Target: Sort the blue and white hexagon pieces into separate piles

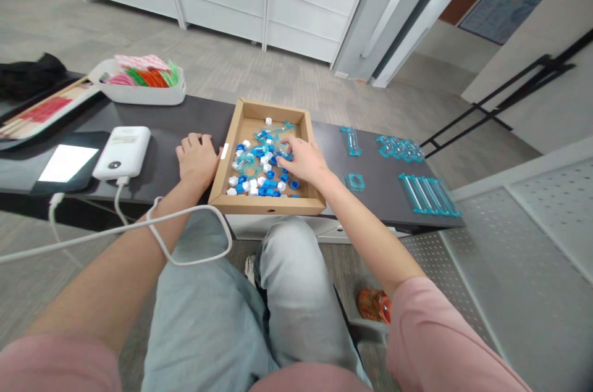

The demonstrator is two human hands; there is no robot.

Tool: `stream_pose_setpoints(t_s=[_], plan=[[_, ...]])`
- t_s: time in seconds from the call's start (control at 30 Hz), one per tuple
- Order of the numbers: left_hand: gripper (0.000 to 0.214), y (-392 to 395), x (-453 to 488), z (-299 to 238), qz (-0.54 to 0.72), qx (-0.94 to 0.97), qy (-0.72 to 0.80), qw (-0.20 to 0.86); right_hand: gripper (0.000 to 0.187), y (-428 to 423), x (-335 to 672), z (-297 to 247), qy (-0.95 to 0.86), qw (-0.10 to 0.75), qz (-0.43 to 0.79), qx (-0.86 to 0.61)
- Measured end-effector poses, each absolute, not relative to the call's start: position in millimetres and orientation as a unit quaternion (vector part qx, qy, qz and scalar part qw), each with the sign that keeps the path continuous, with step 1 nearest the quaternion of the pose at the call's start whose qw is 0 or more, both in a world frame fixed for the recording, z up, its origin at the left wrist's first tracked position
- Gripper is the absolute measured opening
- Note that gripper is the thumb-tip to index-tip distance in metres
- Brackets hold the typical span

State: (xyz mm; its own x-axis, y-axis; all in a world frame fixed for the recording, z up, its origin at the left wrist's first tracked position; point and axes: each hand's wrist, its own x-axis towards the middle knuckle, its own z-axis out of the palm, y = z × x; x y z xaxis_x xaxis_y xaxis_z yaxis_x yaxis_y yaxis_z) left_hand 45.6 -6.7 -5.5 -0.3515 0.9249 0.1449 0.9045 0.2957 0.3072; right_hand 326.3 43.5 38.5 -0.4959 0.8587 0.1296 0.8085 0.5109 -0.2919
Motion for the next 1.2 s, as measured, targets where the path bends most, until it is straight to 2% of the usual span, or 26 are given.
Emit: stream_pose_setpoints(t_s=[0.17, 0.3, 0.43, 0.53, 0.63, 0.73, 0.87, 0.97, 1.2], plan=[[0.061, -8, 42, -7, 0.171, 0.575, 0.799, 0.04, 0.059, 38, 375, 34, -0.838, 0.294, 0.171, -0.427], [0.063, -7, 42, -9, 0.171, 0.576, 0.799, 0.04, 0.069, 35, 452, 27, -0.808, 0.336, 0.131, -0.466], [0.064, -5, 42, -10, 0.169, 0.571, 0.802, 0.039, 0.066, 31, 544, 22, -0.78, 0.276, 0.091, -0.553], [0.07, -3, 40, -11, 0.165, 0.564, 0.808, 0.041, 0.057, 25, 596, 23, -0.775, 0.17, 0.058, -0.606], [0.072, -1, 36, -15, 0.165, 0.558, 0.812, 0.045, 0.058, 23, 621, 26, -0.775, 0.042, 0.023, -0.63], [0.068, 1, 34, -19, 0.182, 0.547, 0.816, 0.04, 0.06, 27, 628, 31, -0.783, -0.03, -0.001, -0.621], [0.067, 0, 37, -16, 0.188, 0.538, 0.821, 0.037, 0.068, 28, 623, 33, -0.775, -0.015, -0.038, -0.631], [0.068, -2, 41, -12, 0.169, 0.53, 0.83, 0.043, 0.061, 17, 613, 27, -0.749, 0.033, -0.056, -0.66], [0.076, -1, 42, -11, 0.166, 0.525, 0.834, 0.039, 0.048, 2, 596, -6, -0.756, 0.112, 0.06, -0.642]])
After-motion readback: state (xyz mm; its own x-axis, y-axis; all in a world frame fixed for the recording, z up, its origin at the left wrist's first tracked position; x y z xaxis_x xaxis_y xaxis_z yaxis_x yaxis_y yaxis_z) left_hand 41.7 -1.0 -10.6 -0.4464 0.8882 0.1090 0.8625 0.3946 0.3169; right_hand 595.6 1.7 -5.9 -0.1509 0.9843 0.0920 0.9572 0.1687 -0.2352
